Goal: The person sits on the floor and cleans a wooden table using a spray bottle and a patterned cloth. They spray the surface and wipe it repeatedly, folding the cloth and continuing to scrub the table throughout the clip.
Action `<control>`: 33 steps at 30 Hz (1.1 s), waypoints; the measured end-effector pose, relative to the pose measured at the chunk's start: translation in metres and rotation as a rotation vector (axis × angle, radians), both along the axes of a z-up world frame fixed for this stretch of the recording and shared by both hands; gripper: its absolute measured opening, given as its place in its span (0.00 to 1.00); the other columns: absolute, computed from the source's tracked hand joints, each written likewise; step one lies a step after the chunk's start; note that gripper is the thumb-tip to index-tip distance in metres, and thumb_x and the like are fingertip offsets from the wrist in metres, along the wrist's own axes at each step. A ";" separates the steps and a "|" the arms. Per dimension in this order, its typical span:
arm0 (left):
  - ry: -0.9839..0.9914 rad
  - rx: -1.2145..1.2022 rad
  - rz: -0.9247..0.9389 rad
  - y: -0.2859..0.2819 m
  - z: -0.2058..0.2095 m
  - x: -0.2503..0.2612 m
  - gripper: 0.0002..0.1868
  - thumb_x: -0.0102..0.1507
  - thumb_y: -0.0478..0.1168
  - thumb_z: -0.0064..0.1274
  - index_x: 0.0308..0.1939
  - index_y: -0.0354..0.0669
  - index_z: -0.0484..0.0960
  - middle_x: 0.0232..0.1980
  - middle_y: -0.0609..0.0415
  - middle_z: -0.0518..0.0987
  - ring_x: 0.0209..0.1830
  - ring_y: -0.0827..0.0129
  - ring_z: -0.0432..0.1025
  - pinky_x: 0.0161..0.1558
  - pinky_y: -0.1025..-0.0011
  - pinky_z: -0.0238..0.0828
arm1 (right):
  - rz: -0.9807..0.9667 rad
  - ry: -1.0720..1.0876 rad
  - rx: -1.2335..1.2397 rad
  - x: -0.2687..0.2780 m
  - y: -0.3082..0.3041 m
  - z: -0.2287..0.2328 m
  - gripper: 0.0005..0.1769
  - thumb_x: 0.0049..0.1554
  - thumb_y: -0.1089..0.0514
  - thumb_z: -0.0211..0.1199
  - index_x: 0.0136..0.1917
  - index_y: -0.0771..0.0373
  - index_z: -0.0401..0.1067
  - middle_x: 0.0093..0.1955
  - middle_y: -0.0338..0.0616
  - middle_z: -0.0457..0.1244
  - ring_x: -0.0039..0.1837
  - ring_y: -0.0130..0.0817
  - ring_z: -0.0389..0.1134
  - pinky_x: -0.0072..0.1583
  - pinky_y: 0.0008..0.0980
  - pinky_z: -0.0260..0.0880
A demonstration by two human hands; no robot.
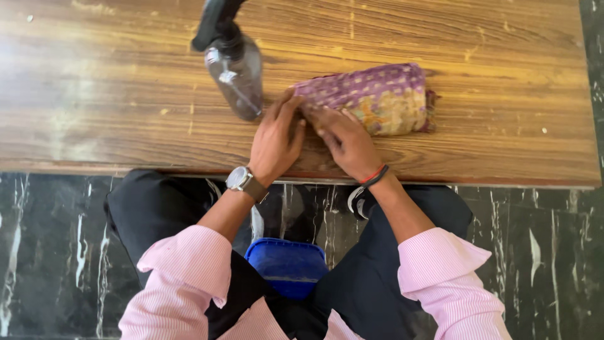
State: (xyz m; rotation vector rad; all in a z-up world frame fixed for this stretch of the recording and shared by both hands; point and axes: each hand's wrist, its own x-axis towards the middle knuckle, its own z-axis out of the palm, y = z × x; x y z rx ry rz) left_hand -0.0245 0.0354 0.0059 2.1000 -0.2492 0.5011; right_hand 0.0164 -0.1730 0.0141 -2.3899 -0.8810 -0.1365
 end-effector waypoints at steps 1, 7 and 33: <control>-0.025 0.006 0.026 -0.002 0.002 -0.002 0.23 0.67 0.33 0.52 0.67 0.36 0.70 0.72 0.36 0.69 0.71 0.42 0.66 0.70 0.52 0.65 | -0.089 0.131 0.186 0.003 -0.005 -0.003 0.18 0.69 0.48 0.57 0.66 0.59 0.72 0.66 0.45 0.68 0.70 0.35 0.68 0.72 0.40 0.64; 0.013 -0.018 0.037 -0.007 0.008 -0.012 0.21 0.69 0.37 0.53 0.65 0.37 0.71 0.70 0.41 0.72 0.70 0.44 0.67 0.68 0.53 0.67 | -0.616 0.324 0.888 0.048 -0.092 -0.003 0.22 0.69 0.47 0.53 0.68 0.64 0.70 0.68 0.47 0.63 0.69 0.39 0.65 0.69 0.35 0.67; -0.034 -0.029 0.012 0.001 0.022 -0.024 0.20 0.66 0.38 0.57 0.61 0.40 0.75 0.65 0.44 0.75 0.64 0.46 0.70 0.65 0.54 0.66 | -0.630 0.151 0.944 0.055 -0.129 -0.009 0.28 0.56 0.64 0.73 0.66 0.63 0.65 0.66 0.47 0.63 0.66 0.35 0.66 0.67 0.36 0.69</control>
